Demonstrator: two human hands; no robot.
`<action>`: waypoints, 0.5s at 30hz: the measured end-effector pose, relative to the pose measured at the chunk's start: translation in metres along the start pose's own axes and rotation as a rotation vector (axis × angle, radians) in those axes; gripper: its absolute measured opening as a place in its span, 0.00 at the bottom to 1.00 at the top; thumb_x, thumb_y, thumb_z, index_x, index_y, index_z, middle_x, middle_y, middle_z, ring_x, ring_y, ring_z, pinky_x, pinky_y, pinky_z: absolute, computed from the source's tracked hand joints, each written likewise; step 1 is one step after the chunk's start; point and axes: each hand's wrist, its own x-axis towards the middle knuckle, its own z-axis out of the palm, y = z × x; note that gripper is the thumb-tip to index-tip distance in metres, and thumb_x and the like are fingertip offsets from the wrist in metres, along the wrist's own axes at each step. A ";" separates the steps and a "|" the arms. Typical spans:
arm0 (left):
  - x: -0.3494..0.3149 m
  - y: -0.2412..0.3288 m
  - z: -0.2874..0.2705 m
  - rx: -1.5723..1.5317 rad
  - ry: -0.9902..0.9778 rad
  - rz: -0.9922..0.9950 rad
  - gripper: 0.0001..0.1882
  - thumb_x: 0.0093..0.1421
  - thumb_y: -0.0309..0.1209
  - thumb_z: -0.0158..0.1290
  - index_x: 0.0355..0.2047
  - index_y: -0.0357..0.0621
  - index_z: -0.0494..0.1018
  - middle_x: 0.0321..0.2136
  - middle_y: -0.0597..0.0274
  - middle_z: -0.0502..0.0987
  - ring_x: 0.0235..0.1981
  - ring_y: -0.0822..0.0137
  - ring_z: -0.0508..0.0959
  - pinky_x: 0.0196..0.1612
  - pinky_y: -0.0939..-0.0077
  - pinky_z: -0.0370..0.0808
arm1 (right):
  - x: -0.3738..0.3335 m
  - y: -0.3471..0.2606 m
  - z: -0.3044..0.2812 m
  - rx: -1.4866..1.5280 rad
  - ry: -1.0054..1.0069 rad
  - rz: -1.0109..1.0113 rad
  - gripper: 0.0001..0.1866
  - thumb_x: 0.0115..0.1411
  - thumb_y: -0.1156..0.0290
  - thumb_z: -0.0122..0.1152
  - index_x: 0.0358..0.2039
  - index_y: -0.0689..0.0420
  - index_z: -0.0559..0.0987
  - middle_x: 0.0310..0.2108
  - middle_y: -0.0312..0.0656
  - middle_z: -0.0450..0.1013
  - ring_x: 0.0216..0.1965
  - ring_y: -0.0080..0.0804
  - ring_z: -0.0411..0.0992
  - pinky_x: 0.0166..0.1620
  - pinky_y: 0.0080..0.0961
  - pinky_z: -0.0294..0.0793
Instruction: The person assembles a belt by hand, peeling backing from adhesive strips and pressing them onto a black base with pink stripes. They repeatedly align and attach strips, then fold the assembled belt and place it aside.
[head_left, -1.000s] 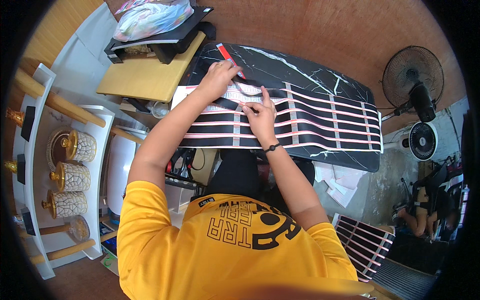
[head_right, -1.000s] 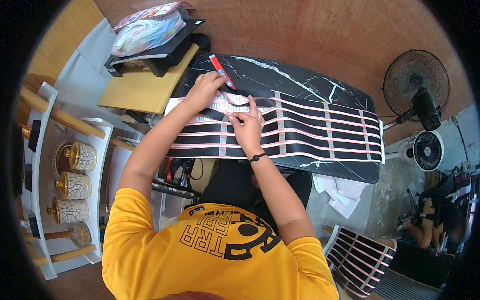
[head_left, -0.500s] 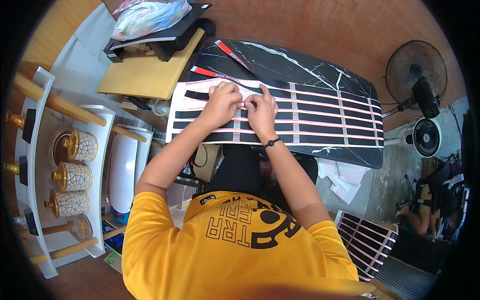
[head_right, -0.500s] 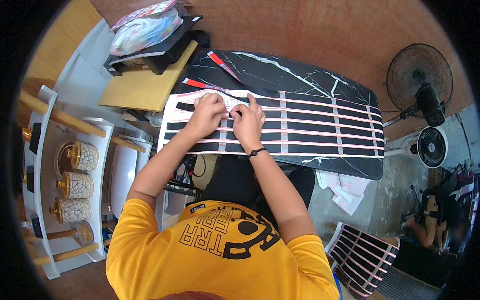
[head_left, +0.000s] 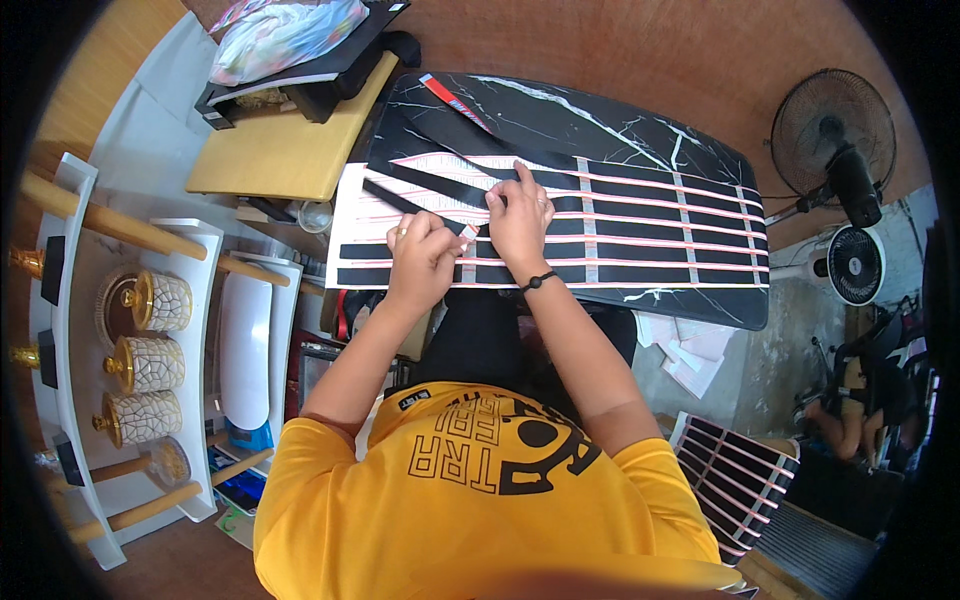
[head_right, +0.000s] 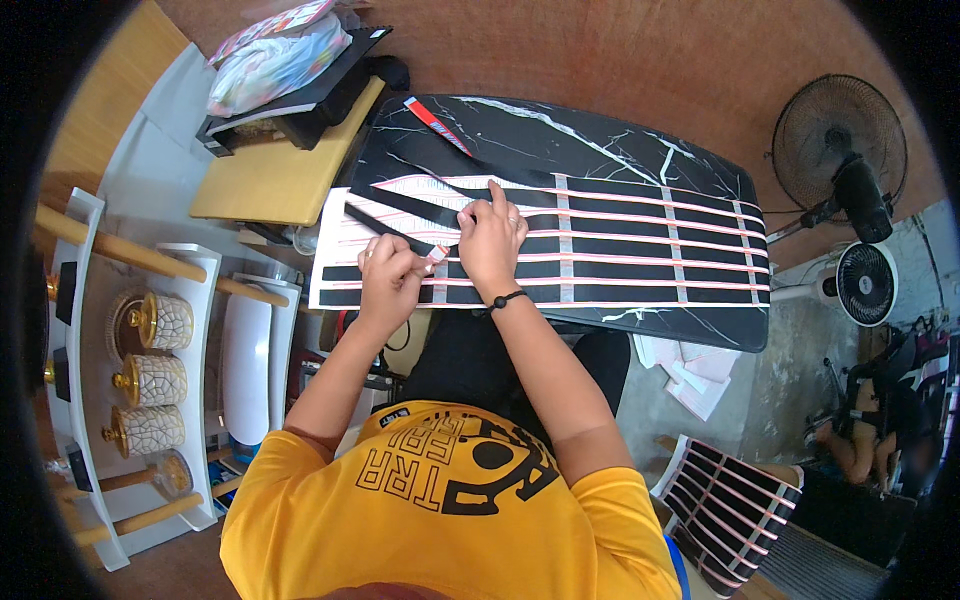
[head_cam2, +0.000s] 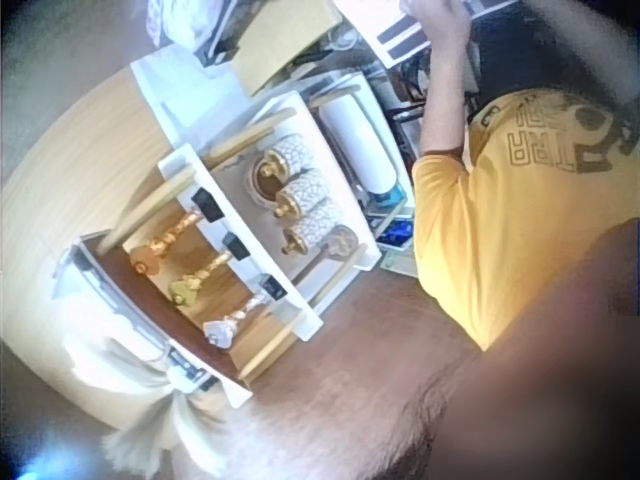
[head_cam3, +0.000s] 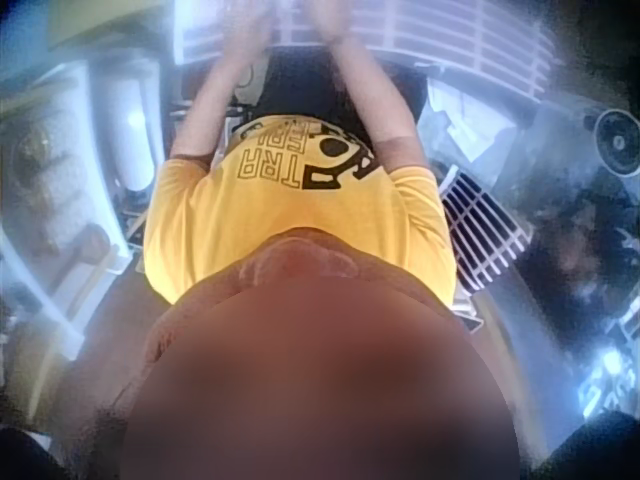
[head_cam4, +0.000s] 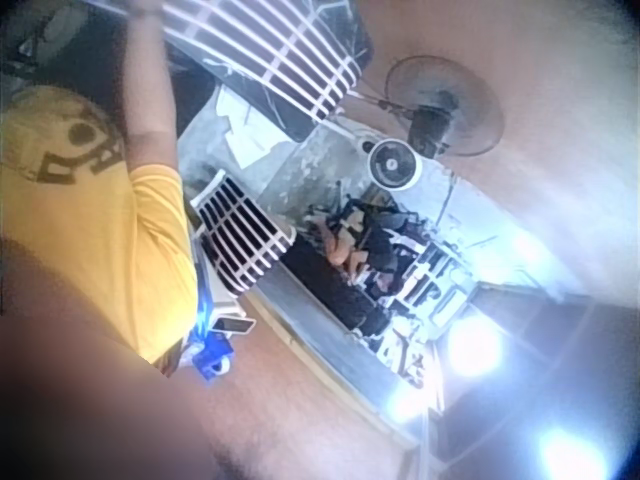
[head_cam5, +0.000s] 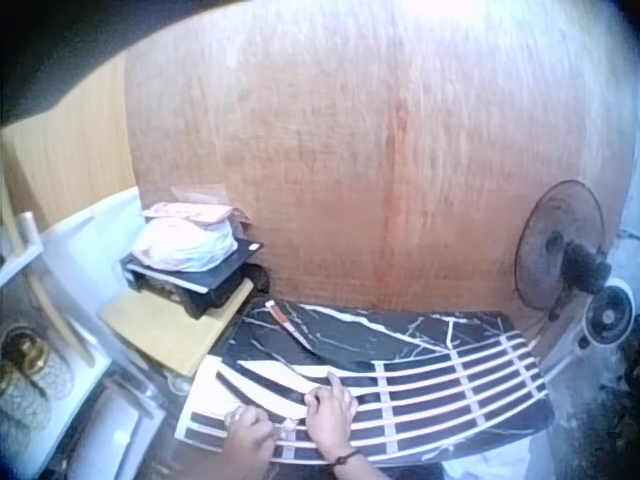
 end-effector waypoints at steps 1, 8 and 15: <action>0.000 -0.001 0.000 -0.036 0.013 -0.061 0.03 0.51 0.29 0.61 0.23 0.47 0.78 0.27 0.65 0.70 0.35 0.61 0.70 0.42 0.65 0.59 | 0.000 0.002 -0.001 0.086 0.024 -0.015 0.06 0.60 0.64 0.62 0.33 0.52 0.81 0.66 0.46 0.61 0.61 0.47 0.62 0.63 0.51 0.52; 0.011 -0.013 0.009 -0.302 0.161 -0.298 0.06 0.49 0.24 0.64 0.25 0.38 0.77 0.25 0.59 0.70 0.29 0.61 0.72 0.34 0.70 0.69 | -0.008 0.015 -0.022 0.068 -0.189 -0.331 0.08 0.58 0.63 0.63 0.28 0.54 0.82 0.60 0.44 0.66 0.59 0.48 0.62 0.62 0.48 0.55; -0.021 0.020 -0.019 -0.070 0.096 0.014 0.05 0.47 0.25 0.63 0.22 0.46 0.77 0.25 0.64 0.68 0.32 0.61 0.70 0.40 0.66 0.61 | -0.003 0.006 -0.007 -0.002 -0.092 -0.162 0.11 0.59 0.64 0.61 0.30 0.59 0.82 0.44 0.43 0.71 0.50 0.44 0.66 0.57 0.47 0.60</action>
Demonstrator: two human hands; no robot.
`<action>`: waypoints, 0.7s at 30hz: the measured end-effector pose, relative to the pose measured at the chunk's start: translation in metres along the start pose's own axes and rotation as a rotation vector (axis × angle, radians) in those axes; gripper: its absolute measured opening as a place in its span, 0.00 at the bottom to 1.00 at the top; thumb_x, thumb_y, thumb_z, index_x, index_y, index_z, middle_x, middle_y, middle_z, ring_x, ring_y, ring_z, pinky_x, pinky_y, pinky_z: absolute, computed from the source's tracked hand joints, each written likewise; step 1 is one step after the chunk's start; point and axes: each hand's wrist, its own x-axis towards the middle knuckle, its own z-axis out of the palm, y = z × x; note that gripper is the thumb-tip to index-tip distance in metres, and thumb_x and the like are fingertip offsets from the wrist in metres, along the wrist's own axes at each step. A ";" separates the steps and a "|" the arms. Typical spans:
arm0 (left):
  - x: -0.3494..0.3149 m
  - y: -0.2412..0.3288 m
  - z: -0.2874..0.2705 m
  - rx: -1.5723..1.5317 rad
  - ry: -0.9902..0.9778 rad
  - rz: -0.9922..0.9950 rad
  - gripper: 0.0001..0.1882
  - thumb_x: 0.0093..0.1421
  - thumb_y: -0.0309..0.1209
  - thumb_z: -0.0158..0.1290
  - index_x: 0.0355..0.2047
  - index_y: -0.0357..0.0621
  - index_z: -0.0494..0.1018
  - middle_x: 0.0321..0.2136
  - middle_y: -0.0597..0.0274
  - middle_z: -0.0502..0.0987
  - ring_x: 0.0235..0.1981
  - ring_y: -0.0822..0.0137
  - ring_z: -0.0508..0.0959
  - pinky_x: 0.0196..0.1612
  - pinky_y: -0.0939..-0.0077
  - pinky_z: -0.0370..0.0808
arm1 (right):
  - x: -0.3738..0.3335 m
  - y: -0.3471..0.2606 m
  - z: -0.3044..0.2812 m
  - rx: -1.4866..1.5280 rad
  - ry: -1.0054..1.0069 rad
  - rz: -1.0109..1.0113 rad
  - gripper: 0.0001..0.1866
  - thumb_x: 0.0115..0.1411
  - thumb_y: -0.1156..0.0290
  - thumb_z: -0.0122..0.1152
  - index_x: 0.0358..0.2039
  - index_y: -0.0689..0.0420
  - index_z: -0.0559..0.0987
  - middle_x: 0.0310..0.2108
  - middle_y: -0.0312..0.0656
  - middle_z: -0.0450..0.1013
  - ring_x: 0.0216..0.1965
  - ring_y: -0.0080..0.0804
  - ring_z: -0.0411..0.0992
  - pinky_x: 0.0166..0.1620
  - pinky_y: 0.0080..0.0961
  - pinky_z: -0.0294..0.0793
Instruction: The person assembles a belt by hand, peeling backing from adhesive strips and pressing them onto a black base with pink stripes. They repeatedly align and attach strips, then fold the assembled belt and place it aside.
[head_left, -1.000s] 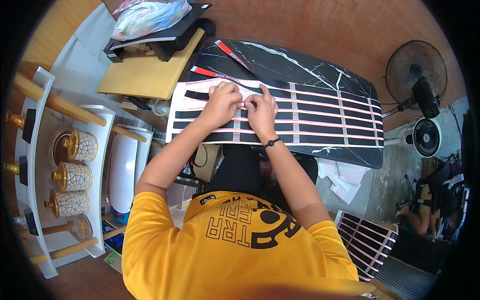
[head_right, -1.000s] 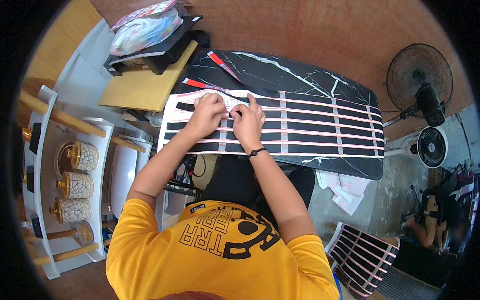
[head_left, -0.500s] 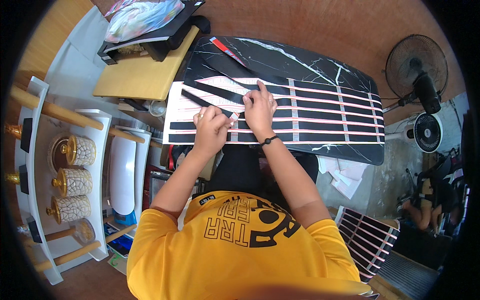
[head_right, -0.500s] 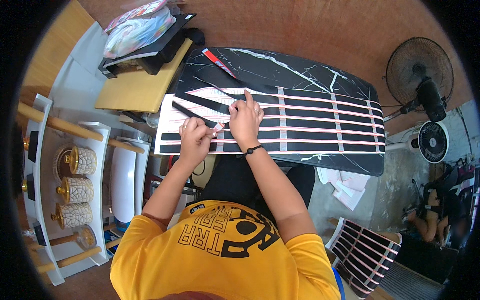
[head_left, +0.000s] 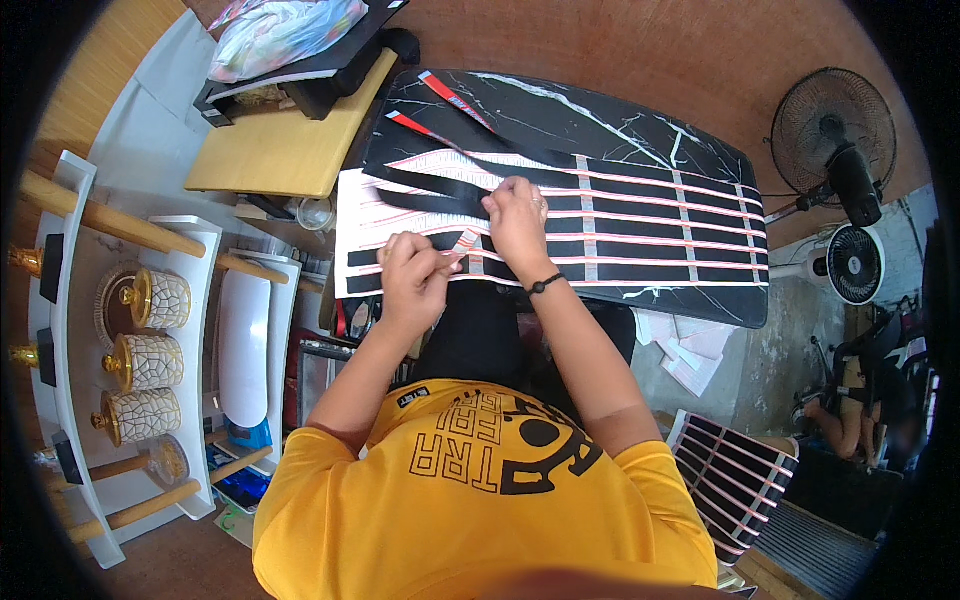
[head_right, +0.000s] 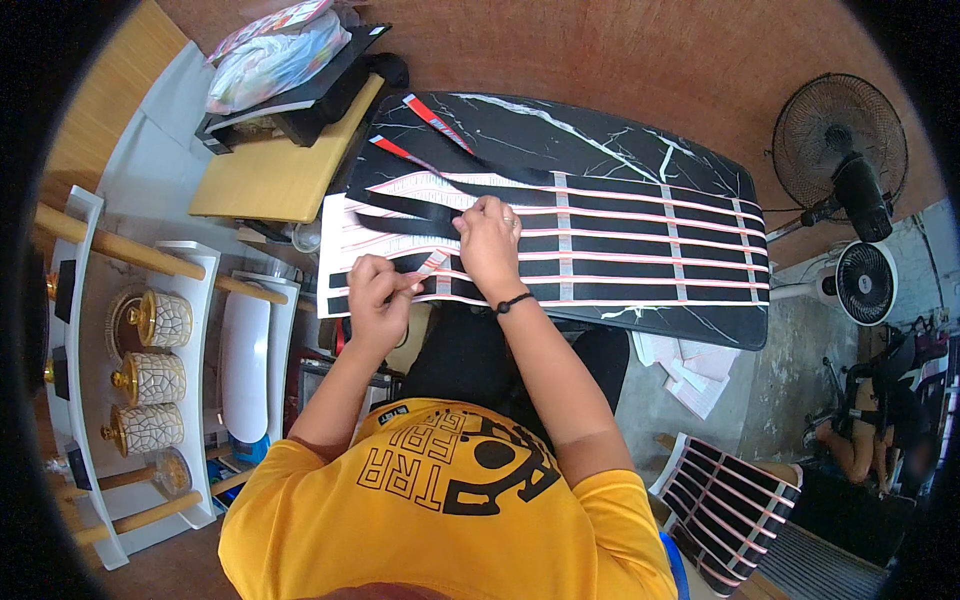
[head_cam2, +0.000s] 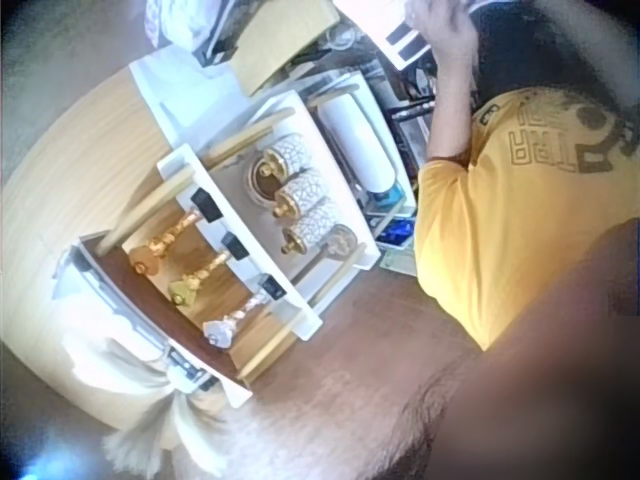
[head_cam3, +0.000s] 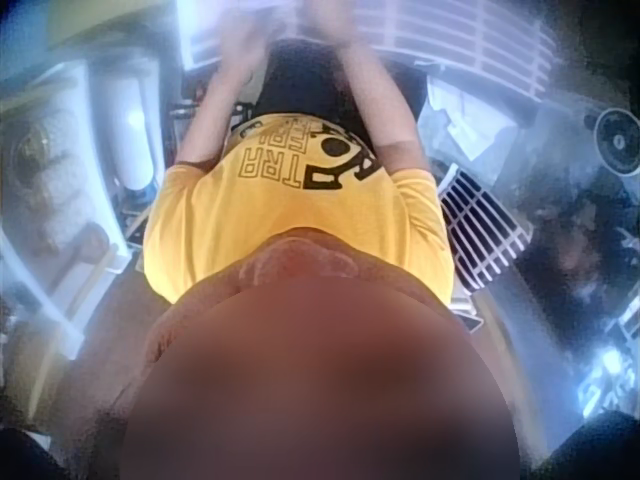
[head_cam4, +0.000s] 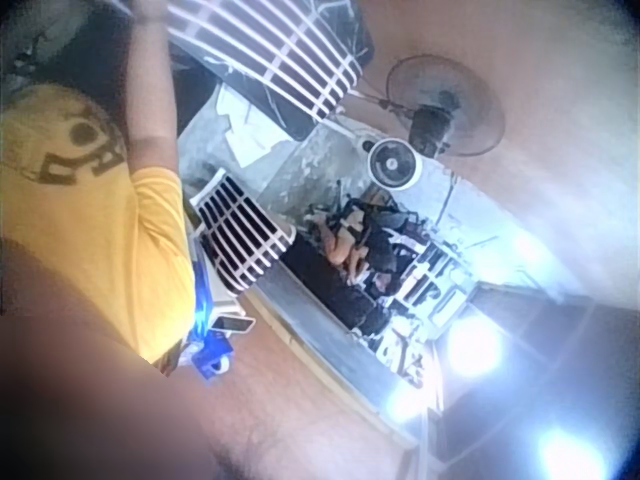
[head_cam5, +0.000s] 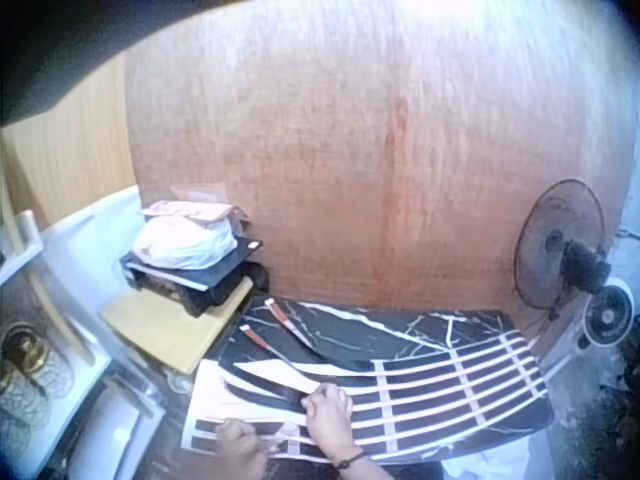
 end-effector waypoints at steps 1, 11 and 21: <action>-0.002 0.000 -0.004 -0.013 0.008 -0.048 0.05 0.47 0.25 0.63 0.22 0.46 0.77 0.25 0.64 0.68 0.32 0.61 0.70 0.40 0.66 0.61 | 0.002 0.000 0.001 0.009 0.011 0.040 0.11 0.59 0.63 0.61 0.30 0.59 0.82 0.44 0.43 0.71 0.50 0.45 0.66 0.57 0.47 0.60; 0.000 -0.021 -0.001 -0.231 0.113 -0.481 0.08 0.54 0.23 0.62 0.23 0.35 0.73 0.25 0.61 0.69 0.27 0.67 0.70 0.32 0.75 0.68 | -0.022 0.001 -0.032 0.131 -0.141 -0.187 0.08 0.57 0.65 0.62 0.30 0.55 0.82 0.52 0.43 0.69 0.58 0.48 0.62 0.63 0.52 0.56; -0.028 0.021 -0.057 0.066 -0.113 0.064 0.05 0.46 0.24 0.61 0.24 0.48 0.78 0.26 0.65 0.68 0.31 0.62 0.68 0.39 0.67 0.59 | -0.022 0.001 -0.018 -0.031 -0.115 -0.068 0.07 0.58 0.66 0.62 0.32 0.56 0.80 0.49 0.41 0.68 0.57 0.44 0.64 0.64 0.54 0.54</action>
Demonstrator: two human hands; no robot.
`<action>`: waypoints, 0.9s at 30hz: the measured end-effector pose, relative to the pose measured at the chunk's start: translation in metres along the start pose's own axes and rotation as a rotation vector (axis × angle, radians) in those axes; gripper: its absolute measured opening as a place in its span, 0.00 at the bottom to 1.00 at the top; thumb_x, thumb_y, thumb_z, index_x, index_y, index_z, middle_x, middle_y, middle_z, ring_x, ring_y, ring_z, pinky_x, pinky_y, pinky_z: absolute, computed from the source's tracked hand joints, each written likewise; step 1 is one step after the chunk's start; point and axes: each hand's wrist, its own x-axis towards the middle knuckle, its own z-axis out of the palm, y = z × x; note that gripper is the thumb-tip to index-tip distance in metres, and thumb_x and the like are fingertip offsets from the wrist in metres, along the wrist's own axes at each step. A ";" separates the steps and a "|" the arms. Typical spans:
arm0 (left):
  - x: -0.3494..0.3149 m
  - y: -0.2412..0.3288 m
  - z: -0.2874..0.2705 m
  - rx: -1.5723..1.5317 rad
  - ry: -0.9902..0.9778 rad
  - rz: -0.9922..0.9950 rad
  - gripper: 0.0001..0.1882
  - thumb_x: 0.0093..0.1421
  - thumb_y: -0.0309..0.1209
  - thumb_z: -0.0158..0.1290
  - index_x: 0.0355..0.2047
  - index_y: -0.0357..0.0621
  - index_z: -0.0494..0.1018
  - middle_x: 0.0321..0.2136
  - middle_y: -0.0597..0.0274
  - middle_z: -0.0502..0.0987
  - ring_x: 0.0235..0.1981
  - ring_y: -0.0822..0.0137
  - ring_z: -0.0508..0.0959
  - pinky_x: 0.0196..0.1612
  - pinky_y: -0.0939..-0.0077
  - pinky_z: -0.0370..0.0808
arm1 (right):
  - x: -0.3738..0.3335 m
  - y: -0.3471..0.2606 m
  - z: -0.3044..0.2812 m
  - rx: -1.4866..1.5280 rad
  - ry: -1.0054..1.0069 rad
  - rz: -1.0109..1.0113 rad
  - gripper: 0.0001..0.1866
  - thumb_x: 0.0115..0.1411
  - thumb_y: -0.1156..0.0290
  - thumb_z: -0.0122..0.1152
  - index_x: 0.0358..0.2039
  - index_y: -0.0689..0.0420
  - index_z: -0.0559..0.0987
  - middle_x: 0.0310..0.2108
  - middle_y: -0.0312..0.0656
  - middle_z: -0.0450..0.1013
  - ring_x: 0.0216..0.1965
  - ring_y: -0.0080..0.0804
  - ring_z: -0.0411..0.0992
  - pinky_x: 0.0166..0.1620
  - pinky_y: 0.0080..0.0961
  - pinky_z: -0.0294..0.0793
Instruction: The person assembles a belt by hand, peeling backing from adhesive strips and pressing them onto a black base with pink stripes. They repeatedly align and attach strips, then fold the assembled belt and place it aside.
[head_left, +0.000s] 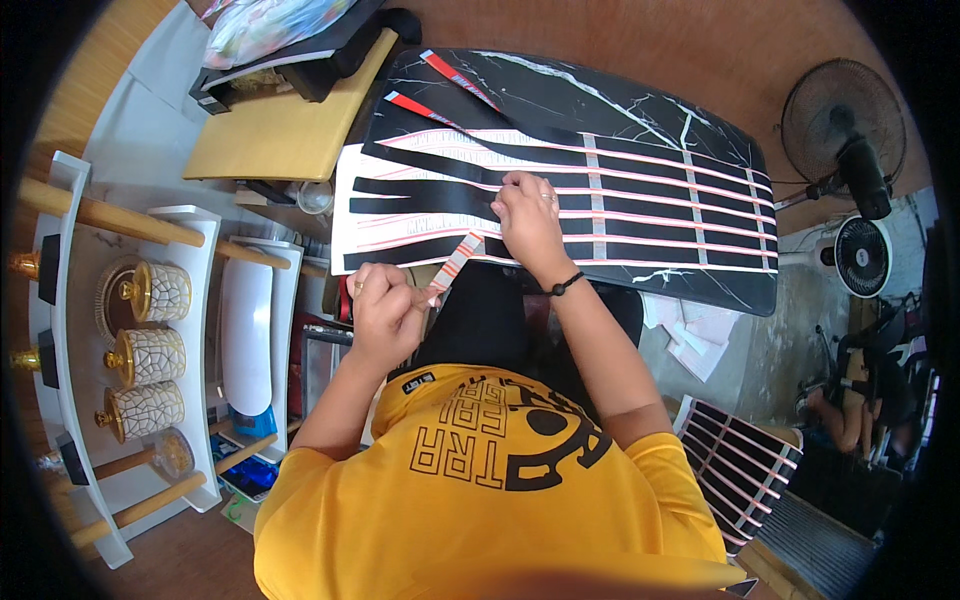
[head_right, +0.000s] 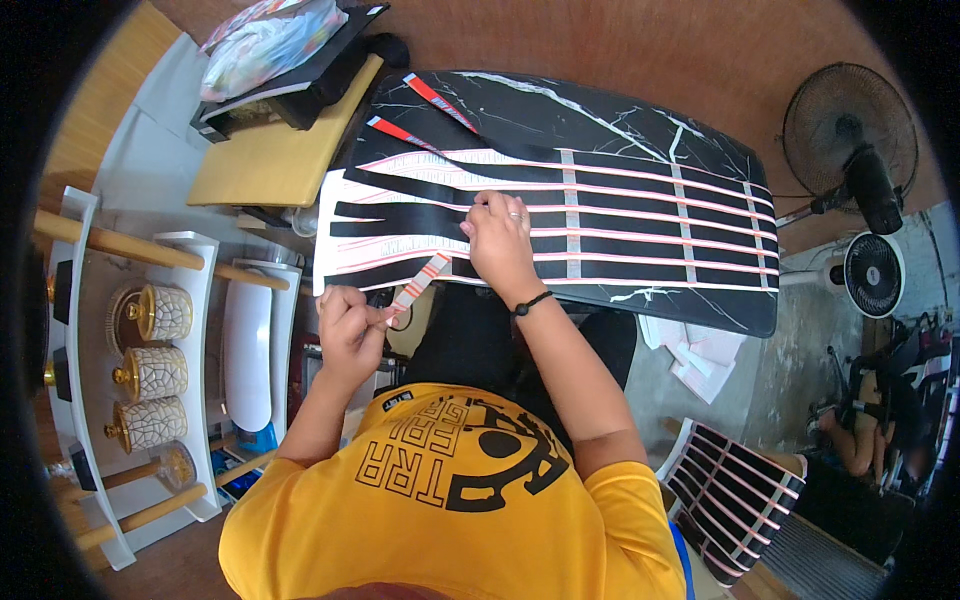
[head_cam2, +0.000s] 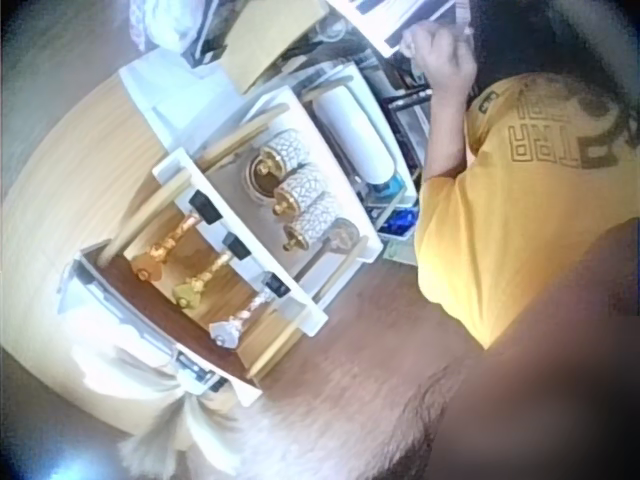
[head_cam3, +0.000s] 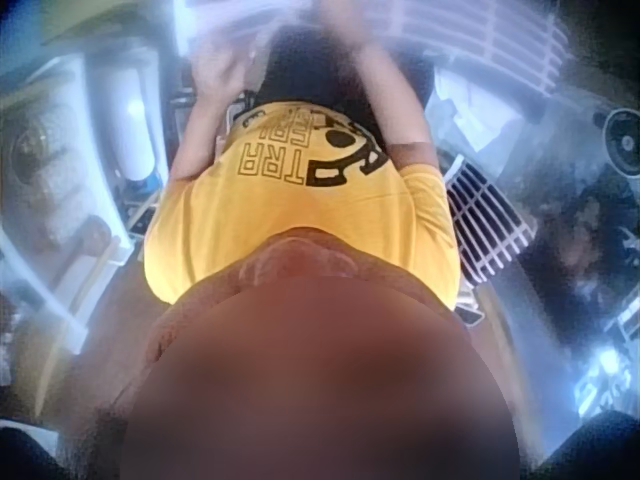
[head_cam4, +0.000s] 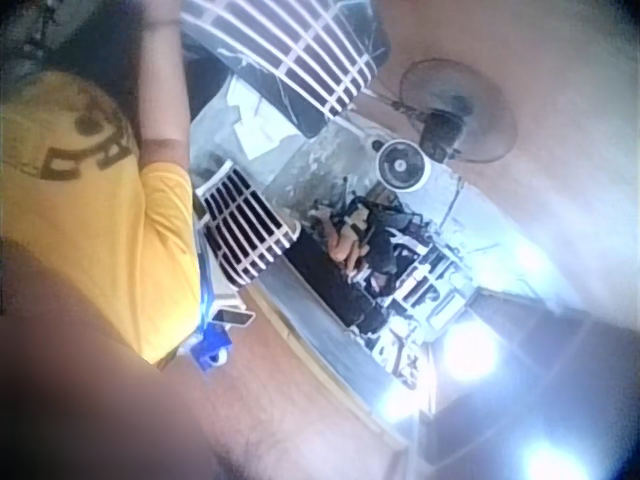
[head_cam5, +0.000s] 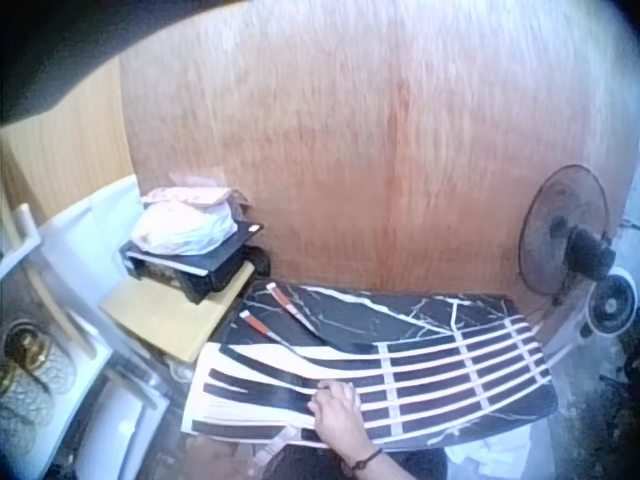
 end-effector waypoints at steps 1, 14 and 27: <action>-0.003 0.000 -0.001 0.025 -0.060 -0.083 0.03 0.48 0.26 0.62 0.24 0.46 0.77 0.27 0.63 0.69 0.33 0.61 0.69 0.38 0.66 0.60 | 0.000 0.001 -0.003 0.012 -0.009 -0.064 0.07 0.58 0.66 0.62 0.33 0.56 0.79 0.50 0.42 0.69 0.56 0.45 0.64 0.63 0.53 0.55; -0.010 0.007 -0.004 -0.067 -0.059 0.005 0.07 0.45 0.24 0.62 0.21 0.46 0.73 0.25 0.63 0.70 0.30 0.61 0.71 0.39 0.65 0.60 | -0.018 -0.007 -0.015 -0.006 -0.066 -0.159 0.12 0.53 0.65 0.67 0.30 0.53 0.72 0.53 0.40 0.68 0.59 0.46 0.63 0.65 0.62 0.50; -0.068 0.030 -0.034 -0.020 -0.204 -0.044 0.05 0.46 0.24 0.62 0.24 0.46 0.77 0.25 0.64 0.70 0.29 0.62 0.69 0.37 0.67 0.59 | -0.019 -0.003 -0.014 -0.013 -0.047 -0.180 0.09 0.55 0.65 0.66 0.29 0.53 0.75 0.53 0.41 0.68 0.58 0.46 0.63 0.64 0.64 0.52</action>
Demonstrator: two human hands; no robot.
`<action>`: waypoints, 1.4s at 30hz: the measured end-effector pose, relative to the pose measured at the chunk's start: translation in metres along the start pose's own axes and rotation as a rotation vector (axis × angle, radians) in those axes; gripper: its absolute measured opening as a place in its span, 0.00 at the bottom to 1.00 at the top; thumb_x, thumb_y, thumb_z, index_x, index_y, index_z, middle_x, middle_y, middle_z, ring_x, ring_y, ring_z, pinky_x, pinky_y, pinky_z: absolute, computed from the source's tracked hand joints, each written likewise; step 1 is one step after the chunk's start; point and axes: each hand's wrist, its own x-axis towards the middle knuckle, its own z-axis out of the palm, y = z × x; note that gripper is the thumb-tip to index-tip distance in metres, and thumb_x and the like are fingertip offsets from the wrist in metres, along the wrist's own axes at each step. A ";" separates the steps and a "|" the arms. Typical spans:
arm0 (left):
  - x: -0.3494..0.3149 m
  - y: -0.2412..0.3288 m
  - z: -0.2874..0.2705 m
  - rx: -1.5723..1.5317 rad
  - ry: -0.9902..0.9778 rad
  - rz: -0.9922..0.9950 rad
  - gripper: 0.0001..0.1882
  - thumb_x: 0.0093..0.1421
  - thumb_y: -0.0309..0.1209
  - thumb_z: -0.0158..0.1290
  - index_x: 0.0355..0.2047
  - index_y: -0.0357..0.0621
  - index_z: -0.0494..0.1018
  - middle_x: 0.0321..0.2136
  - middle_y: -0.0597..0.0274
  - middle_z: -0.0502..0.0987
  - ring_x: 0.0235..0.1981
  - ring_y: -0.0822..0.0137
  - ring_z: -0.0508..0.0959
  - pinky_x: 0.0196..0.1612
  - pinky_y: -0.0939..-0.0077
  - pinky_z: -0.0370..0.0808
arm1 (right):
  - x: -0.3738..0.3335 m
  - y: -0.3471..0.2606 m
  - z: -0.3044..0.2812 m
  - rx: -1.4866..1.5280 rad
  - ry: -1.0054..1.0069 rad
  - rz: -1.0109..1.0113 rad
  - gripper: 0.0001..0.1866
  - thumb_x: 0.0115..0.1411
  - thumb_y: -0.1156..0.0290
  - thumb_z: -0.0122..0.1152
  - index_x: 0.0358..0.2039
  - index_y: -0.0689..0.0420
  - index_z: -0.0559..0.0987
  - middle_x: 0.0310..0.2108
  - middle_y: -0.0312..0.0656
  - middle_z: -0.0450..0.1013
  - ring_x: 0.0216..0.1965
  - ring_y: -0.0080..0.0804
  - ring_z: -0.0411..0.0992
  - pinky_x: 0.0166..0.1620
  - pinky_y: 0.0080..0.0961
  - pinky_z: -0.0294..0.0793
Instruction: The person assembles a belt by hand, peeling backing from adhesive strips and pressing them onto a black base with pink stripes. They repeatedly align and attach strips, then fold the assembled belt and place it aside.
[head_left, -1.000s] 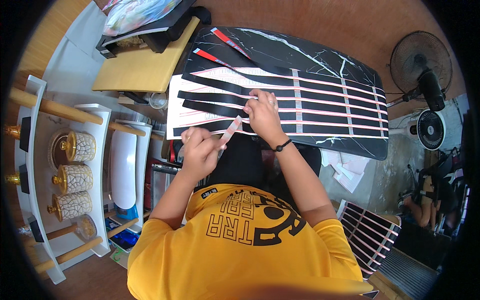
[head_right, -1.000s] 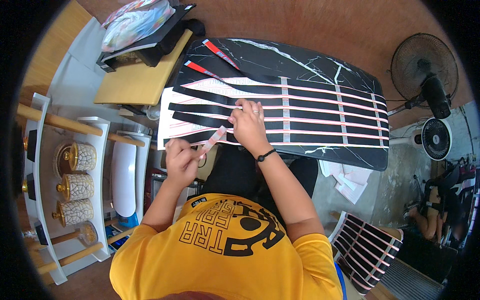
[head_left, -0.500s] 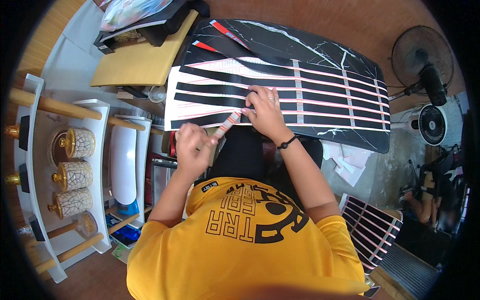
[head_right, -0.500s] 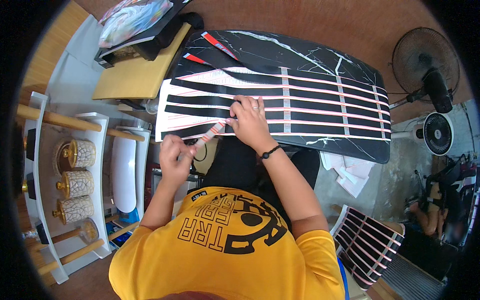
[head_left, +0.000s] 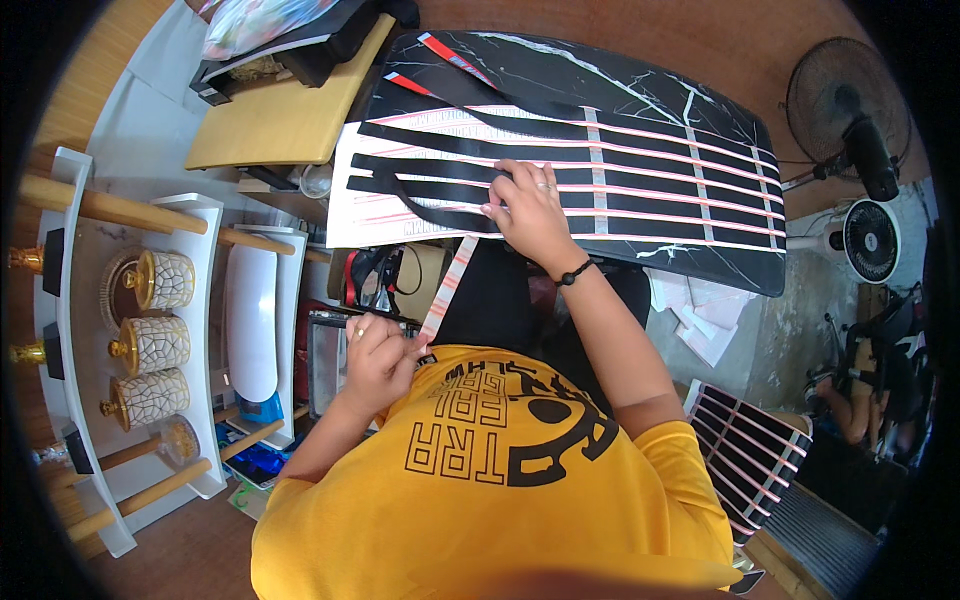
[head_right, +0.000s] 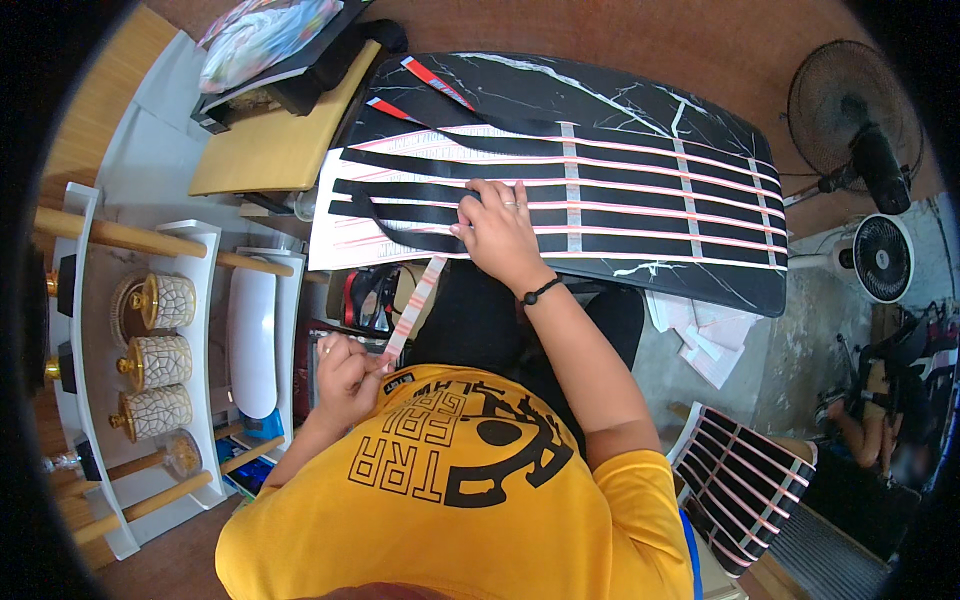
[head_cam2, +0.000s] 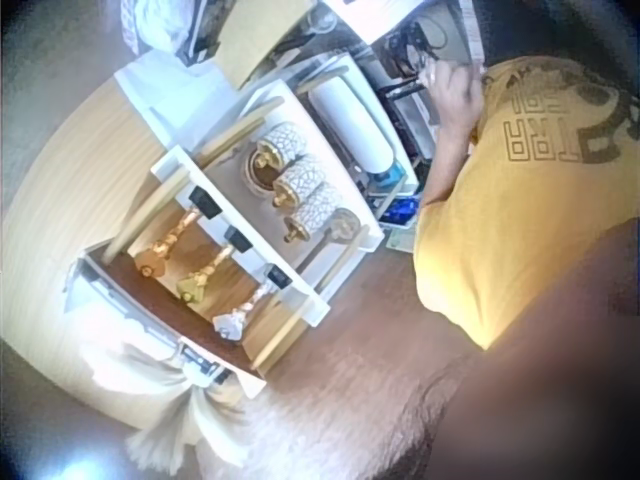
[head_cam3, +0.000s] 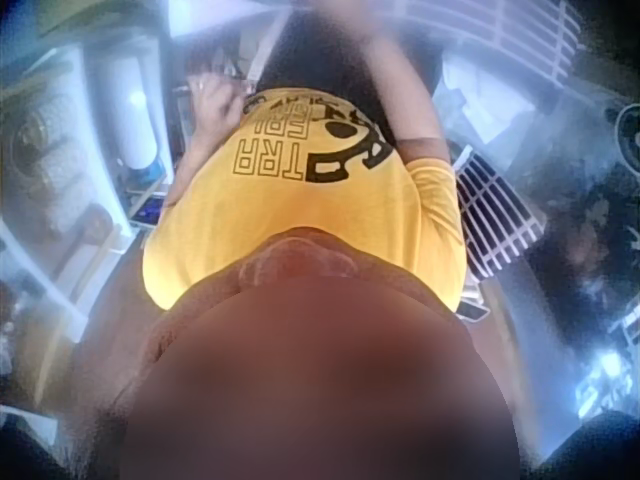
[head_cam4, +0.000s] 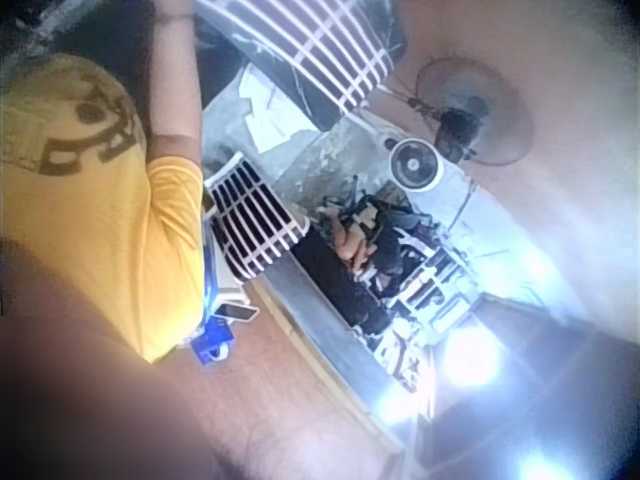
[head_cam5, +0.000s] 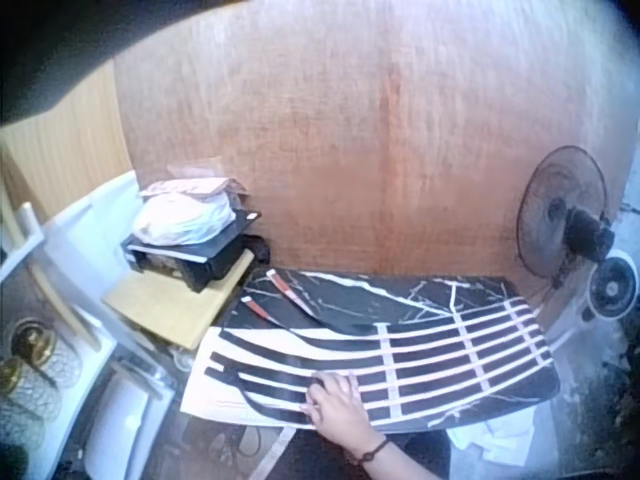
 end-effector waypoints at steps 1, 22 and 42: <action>-0.009 0.003 0.001 -0.058 0.018 -0.040 0.05 0.47 0.24 0.62 0.25 0.46 0.78 0.25 0.64 0.70 0.29 0.62 0.70 0.37 0.67 0.60 | 0.000 0.000 0.000 -0.004 -0.007 0.004 0.09 0.55 0.65 0.66 0.29 0.53 0.75 0.53 0.41 0.68 0.58 0.46 0.63 0.64 0.64 0.52; -0.272 -0.205 0.056 -0.396 0.882 -1.550 0.09 0.58 0.31 0.62 0.32 0.35 0.82 0.24 0.62 0.81 0.21 0.74 0.76 0.24 0.80 0.72 | 0.004 0.006 0.000 -0.008 -0.059 -0.009 0.10 0.55 0.62 0.66 0.30 0.53 0.76 0.55 0.45 0.68 0.61 0.50 0.62 0.66 0.59 0.49; -0.608 -0.065 0.095 -0.130 0.785 -2.660 0.18 0.54 0.40 0.65 0.35 0.37 0.80 0.30 0.60 0.83 0.26 0.66 0.81 0.28 0.71 0.80 | 0.010 0.017 0.006 -0.077 -0.103 -0.156 0.10 0.60 0.63 0.65 0.30 0.57 0.78 0.56 0.52 0.71 0.58 0.52 0.65 0.60 0.43 0.59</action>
